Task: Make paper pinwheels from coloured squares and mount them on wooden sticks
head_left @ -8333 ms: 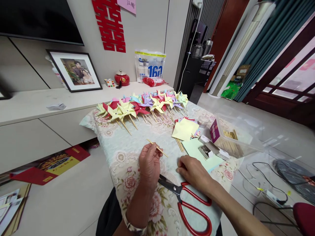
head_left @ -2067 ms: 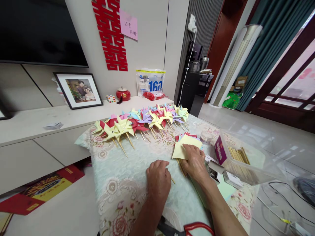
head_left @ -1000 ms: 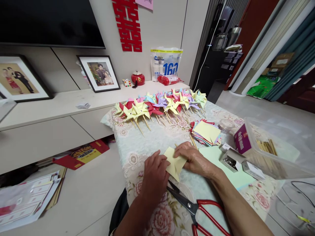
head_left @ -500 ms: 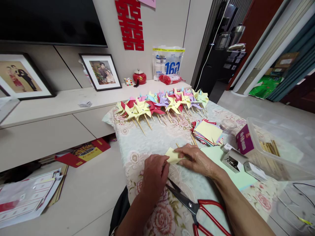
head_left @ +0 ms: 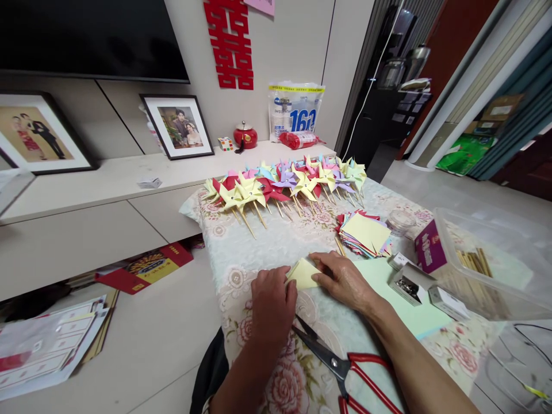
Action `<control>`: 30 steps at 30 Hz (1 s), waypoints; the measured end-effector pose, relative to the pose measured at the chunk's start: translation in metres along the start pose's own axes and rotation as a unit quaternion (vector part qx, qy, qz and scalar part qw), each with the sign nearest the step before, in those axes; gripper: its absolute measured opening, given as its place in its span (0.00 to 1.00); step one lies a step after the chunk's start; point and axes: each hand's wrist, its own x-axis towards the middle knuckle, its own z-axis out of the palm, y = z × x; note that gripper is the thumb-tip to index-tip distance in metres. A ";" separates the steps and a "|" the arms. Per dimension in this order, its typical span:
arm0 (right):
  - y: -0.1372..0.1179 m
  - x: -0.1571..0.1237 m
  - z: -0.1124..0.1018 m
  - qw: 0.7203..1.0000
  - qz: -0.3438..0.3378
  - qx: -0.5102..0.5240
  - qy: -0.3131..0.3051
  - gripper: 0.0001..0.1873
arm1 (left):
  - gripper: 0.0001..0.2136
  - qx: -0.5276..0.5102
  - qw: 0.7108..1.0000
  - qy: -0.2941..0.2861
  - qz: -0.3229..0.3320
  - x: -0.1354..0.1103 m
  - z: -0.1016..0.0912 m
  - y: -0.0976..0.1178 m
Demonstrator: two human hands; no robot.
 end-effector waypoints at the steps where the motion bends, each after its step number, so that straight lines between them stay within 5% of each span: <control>1: 0.000 0.000 0.000 1.000 0.002 -0.003 0.000 0.17 | 0.10 0.007 1.000 -0.004 -0.002 0.000 0.000 0.001; 13: -0.001 0.001 0.002 1.000 0.025 0.006 -0.017 0.21 | 0.12 0.071 0.997 -0.007 -0.005 0.000 -0.004 0.006; 21: -0.002 0.000 0.002 0.999 0.035 -0.007 -0.029 0.22 | 0.15 0.042 0.986 0.060 0.151 -0.006 0.005 0.002; 30: -0.006 0.000 -0.002 0.999 0.044 -0.014 -0.028 0.20 | 0.08 0.067 0.979 0.050 0.183 -0.009 0.007 0.005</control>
